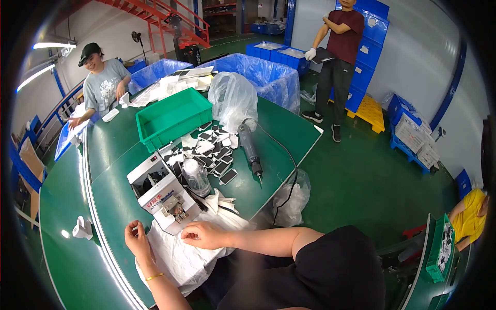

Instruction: Assemble small electronic components by driving screws into white plastic housings using an electric screwdriver.

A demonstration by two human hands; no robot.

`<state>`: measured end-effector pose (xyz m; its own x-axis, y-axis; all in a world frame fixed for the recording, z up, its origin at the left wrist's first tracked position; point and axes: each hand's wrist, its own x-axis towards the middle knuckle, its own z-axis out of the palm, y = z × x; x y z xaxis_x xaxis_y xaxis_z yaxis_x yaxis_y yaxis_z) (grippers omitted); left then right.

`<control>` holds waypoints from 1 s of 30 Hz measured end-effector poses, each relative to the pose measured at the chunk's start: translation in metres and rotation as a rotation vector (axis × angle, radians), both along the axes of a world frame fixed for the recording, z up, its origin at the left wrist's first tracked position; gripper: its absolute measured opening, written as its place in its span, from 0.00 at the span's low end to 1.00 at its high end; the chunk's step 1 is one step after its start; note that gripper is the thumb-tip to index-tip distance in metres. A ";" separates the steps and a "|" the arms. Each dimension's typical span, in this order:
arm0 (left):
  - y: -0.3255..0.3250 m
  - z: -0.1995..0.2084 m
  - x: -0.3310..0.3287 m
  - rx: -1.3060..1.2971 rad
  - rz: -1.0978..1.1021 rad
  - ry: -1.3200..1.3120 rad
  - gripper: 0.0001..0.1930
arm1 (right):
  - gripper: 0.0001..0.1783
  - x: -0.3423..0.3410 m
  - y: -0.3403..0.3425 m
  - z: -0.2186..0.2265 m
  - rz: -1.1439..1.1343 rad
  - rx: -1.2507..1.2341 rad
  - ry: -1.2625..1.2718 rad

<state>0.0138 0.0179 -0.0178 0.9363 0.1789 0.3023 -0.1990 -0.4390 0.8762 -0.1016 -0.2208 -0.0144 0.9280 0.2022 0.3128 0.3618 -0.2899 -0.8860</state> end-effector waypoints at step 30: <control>0.002 0.001 -0.002 0.029 -0.005 0.009 0.09 | 0.11 0.000 0.003 0.000 0.029 -0.015 0.026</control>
<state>0.0116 0.0199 -0.0166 0.9399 0.1655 0.2987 -0.1932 -0.4636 0.8647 -0.1013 -0.2182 -0.0142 0.9295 0.2333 0.2856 0.3473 -0.2933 -0.8907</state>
